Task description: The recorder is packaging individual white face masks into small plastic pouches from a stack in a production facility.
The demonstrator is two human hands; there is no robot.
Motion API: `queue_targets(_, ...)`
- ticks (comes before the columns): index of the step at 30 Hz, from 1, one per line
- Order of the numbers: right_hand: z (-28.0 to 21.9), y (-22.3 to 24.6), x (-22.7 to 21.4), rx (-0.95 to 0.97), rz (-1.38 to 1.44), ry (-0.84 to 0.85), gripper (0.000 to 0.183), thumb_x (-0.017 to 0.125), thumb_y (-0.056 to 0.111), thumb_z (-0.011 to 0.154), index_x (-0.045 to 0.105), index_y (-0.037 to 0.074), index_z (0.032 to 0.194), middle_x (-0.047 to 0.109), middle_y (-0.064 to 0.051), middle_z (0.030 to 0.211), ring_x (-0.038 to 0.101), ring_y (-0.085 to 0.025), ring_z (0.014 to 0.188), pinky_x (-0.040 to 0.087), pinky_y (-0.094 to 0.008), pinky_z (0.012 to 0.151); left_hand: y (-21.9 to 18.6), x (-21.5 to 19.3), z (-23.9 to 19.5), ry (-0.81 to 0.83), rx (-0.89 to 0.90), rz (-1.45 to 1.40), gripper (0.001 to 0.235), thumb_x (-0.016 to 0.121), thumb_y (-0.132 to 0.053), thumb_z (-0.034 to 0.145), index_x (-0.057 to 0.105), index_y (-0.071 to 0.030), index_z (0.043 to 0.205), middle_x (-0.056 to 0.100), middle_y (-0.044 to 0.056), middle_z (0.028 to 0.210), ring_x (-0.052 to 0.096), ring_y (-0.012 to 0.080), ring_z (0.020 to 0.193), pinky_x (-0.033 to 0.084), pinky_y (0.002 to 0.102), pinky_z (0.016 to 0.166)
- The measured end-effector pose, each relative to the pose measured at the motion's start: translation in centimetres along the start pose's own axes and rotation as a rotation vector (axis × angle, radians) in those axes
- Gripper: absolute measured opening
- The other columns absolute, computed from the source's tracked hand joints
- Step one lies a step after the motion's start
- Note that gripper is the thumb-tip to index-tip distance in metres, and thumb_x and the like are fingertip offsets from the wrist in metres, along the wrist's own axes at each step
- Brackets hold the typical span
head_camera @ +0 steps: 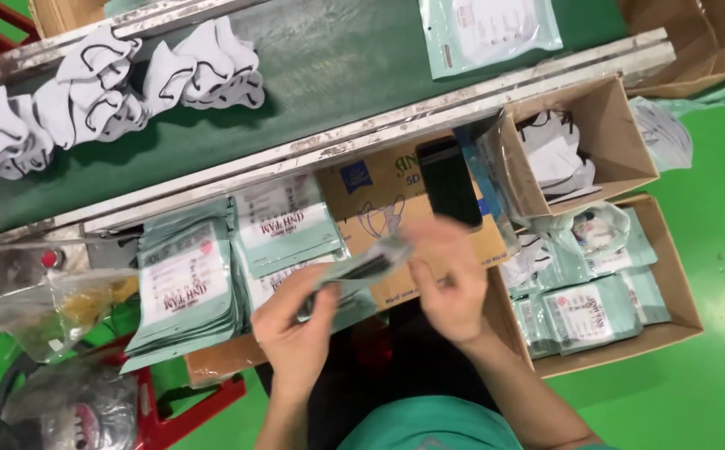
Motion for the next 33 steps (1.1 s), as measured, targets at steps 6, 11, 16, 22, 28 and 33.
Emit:
queue_targets(6, -0.9, -5.7, -2.2, 0.241, 0.431, -0.124, 0.013, 0.063, -0.006, 0.093, 0.060, -0.001, 0.105, 0.058, 0.000, 0.101, 0.057, -0.008, 0.093, 0.046, -0.022, 0.085, 3.7, -0.1, -2.0, -0.236, -0.318, -0.293, 0.017, 0.067, 0.002, 0.093, 0.072, 0.005, 0.109, 0.067, 0.000, 0.088, 0.055, 0.0060, 0.077, 0.046, 0.022, 0.070)
queue_targets(11, -1.2, -6.8, -1.7, 0.309, 0.512, -0.065, 0.009, 0.059, -0.005, 0.102, 0.061, 0.002, 0.096, 0.059, 0.001, 0.093, 0.054, -0.004, 0.083, 0.043, -0.020, 0.075, 0.1, -0.2, -0.4, -0.137, -0.149, -0.106, 0.008, 0.067, 0.002, 0.092, 0.070, 0.004, 0.100, 0.067, 0.003, 0.086, 0.060, 0.0088, 0.077, 0.050, 0.024, 0.073)
queue_targets(16, -1.6, -7.6, -0.7, 0.377, 0.707, -0.048, 0.007, 0.061, 0.000, 0.102, 0.061, 0.002, 0.096, 0.059, -0.001, 0.093, 0.049, -0.006, 0.079, 0.039, -0.021, 0.071, -0.4, 1.4, 0.9, -0.025, -0.142, -0.152, 0.009, 0.069, 0.002, 0.087, 0.069, 0.004, 0.095, 0.071, 0.009, 0.088, 0.066, 0.0154, 0.081, 0.053, 0.028, 0.077)
queue_targets(22, -1.9, -8.6, 0.5, 0.375, 0.796, 0.071, 0.007, 0.067, 0.001, 0.100, 0.064, 0.000, 0.094, 0.061, -0.004, 0.093, 0.055, -0.010, 0.083, 0.044, -0.025, 0.075, -0.1, 1.6, 0.9, 0.004, -0.150, -0.192, 0.008, 0.073, 0.000, 0.086, 0.070, 0.002, 0.094, 0.072, 0.009, 0.089, 0.067, 0.0182, 0.084, 0.052, 0.029, 0.078)
queue_targets(28, -0.8, -10.0, 3.0, 0.519, 0.746, 0.193, 0.008, 0.070, 0.001, 0.092, 0.068, 0.001, 0.099, 0.066, -0.003, 0.096, 0.061, -0.010, 0.085, 0.048, -0.026, 0.071, -0.5, 2.3, 3.1, 0.093, -0.149, -0.051, 0.009, 0.076, -0.008, 0.089, 0.073, -0.001, 0.093, 0.071, 0.010, 0.086, 0.066, 0.0223, 0.085, 0.053, 0.033, 0.080)
queue_targets(33, 8.2, -5.0, -3.8, 0.054, -0.130, -0.194, 0.012, 0.076, 0.003, 0.098, 0.067, 0.002, 0.105, 0.065, -0.004, 0.101, 0.058, -0.014, 0.093, 0.048, -0.028, 0.083, 3.7, 3.3, 12.5, 0.018, 0.136, 0.137, 0.053, 0.079, -0.018, 0.089, 0.055, -0.004, 0.134, 0.057, 0.017, 0.135, 0.058, 0.0357, 0.124, 0.047, 0.045, 0.107)
Point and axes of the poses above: each hand's wrist, its own z-axis towards the middle knuckle, its own x-axis out of the palm, y = z × x, the point moved 8 cm from there along z, towards the middle knuckle
